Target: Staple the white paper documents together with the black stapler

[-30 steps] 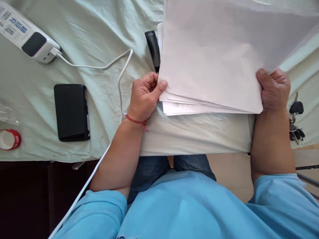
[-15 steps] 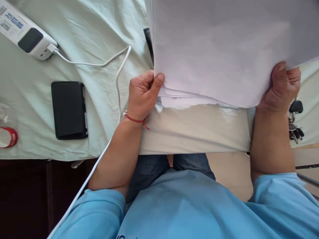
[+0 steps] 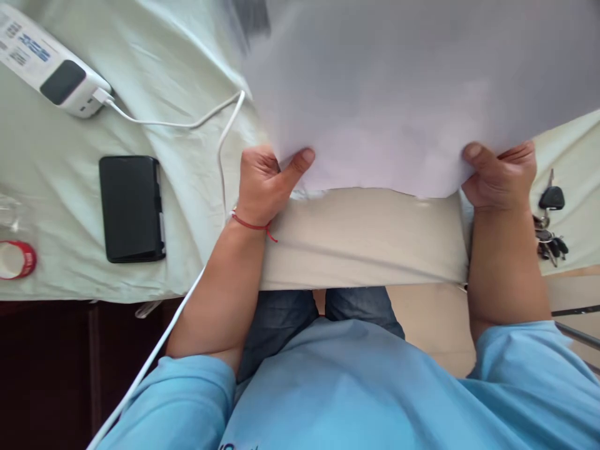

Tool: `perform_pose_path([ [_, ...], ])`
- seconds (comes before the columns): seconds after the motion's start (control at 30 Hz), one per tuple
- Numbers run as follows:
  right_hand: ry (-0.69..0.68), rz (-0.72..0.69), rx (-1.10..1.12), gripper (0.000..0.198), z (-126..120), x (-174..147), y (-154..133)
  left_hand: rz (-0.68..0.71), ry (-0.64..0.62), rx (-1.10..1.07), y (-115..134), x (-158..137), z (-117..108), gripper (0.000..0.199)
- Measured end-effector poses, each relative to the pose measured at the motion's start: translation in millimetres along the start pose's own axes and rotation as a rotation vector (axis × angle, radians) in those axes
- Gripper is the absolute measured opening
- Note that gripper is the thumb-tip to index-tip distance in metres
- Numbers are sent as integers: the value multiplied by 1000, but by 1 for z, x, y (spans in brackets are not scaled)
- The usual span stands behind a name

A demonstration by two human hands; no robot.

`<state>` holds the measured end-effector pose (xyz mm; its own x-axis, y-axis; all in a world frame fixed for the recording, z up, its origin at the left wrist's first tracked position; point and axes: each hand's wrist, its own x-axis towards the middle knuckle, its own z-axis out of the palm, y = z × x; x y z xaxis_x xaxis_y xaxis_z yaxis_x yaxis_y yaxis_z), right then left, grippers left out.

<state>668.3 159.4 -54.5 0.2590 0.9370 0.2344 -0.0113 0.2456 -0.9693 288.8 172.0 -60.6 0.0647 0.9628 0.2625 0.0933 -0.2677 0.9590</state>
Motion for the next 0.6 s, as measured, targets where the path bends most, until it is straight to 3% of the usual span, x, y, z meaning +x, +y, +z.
perform_pose_path([
  [0.17,31,-128,24,85,3,2,-4,136,-13,-7,8,-3,-1,58],
  [0.37,-40,36,-46,107,-6,-8,1,187,-171,-3,9,-2,-7,31],
  [0.5,-45,24,-48,120,-6,-11,3,344,-87,-13,-13,0,-11,50],
  [0.6,-47,49,-114,115,-5,-10,5,240,-81,-3,-27,1,-12,53],
])
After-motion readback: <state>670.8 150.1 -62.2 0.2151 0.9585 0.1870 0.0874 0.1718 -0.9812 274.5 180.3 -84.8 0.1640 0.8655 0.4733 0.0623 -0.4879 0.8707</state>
